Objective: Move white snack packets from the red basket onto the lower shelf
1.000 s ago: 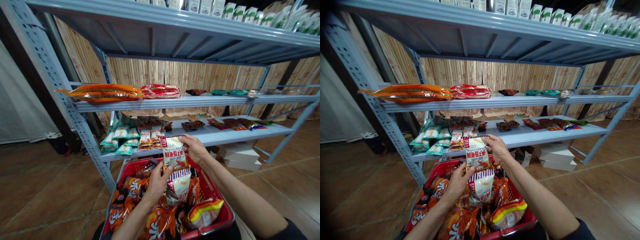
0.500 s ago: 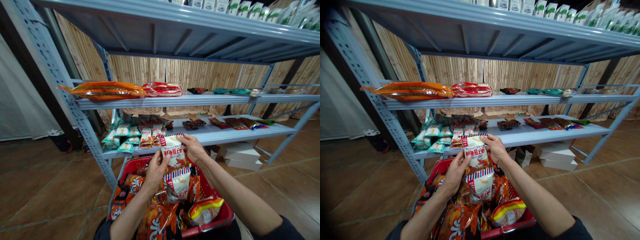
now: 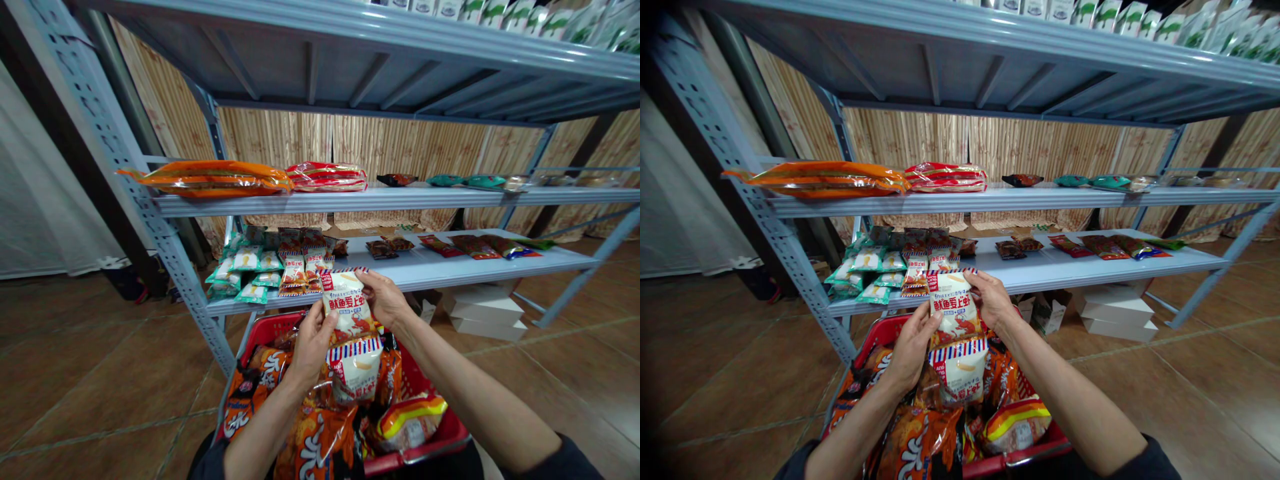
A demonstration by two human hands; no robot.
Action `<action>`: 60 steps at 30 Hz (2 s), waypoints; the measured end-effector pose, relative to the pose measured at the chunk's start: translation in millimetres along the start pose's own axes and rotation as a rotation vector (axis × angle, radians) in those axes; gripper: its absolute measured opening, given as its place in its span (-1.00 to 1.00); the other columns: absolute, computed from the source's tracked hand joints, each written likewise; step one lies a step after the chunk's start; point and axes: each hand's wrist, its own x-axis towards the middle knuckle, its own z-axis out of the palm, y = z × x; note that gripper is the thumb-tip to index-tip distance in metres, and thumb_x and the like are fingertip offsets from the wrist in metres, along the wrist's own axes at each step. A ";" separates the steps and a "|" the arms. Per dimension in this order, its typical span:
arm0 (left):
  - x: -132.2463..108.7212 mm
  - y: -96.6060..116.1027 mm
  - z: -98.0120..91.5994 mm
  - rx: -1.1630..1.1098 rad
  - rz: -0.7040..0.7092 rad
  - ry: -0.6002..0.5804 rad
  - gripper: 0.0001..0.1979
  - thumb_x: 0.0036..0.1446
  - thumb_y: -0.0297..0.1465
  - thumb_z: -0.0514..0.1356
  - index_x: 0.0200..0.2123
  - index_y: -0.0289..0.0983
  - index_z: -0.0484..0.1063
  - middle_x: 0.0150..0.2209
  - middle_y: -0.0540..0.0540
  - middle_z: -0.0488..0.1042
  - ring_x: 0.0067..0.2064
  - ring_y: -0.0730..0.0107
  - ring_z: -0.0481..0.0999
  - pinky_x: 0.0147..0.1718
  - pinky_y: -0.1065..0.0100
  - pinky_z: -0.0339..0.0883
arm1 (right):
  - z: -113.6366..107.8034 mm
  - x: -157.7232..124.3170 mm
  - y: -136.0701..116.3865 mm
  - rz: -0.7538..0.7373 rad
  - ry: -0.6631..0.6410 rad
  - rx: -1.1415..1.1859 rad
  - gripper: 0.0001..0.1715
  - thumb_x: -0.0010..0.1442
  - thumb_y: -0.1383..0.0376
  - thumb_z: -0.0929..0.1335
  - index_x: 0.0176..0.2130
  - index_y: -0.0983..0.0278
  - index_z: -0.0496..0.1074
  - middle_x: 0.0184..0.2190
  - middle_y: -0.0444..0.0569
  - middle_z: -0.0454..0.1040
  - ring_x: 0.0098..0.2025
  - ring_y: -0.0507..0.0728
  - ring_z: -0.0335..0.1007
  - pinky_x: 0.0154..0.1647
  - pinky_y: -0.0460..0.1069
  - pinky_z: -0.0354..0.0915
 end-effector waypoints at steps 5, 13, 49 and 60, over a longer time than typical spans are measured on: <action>-0.2 0.4 -0.3 0.003 0.005 0.011 -0.51 0.06 -0.30 0.13 0.08 -0.26 0.20 -0.04 -0.16 0.42 -0.07 0.24 0.43 -0.13 0.29 0.30 | 2.4 -0.3 -1.6 -0.002 0.015 0.018 -0.77 -0.22 0.25 0.48 -0.50 0.29 0.42 -0.64 -0.21 0.41 -0.61 -0.06 0.22 -0.58 -0.15 0.13; 0.5 -1.4 0.0 0.026 0.008 -0.004 -0.49 0.05 -0.29 0.14 0.09 -0.24 0.19 -0.05 -0.14 0.43 -0.12 0.27 0.46 -0.11 0.27 0.28 | 0.9 0.6 -0.3 -0.006 0.067 0.028 -0.80 -0.22 0.28 0.46 -0.56 0.29 0.36 -0.67 -0.23 0.37 -0.63 -0.08 0.17 -0.63 -0.16 0.08; 8.5 -2.6 4.8 -0.102 -0.059 0.123 -0.59 -0.03 -0.30 0.19 -0.07 -0.28 0.33 -0.21 -0.13 0.51 -0.19 0.27 0.49 -0.21 0.30 0.33 | -16.2 -9.9 2.6 0.075 -0.160 -0.103 -0.71 -0.07 0.12 0.41 -0.34 0.23 0.39 -0.60 -0.23 0.38 -0.61 -0.07 0.19 -0.61 -0.17 0.12; 12.7 0.4 4.4 -0.130 -0.030 0.168 -0.61 -0.02 -0.32 0.20 -0.08 -0.27 0.34 -0.18 -0.13 0.49 -0.16 0.29 0.47 -0.15 0.30 0.29 | -15.4 -25.2 12.3 0.069 -0.274 -0.146 -0.50 -0.07 0.25 0.43 -0.08 0.21 0.36 -0.26 -0.07 0.52 -0.27 0.09 0.45 -0.12 0.02 0.29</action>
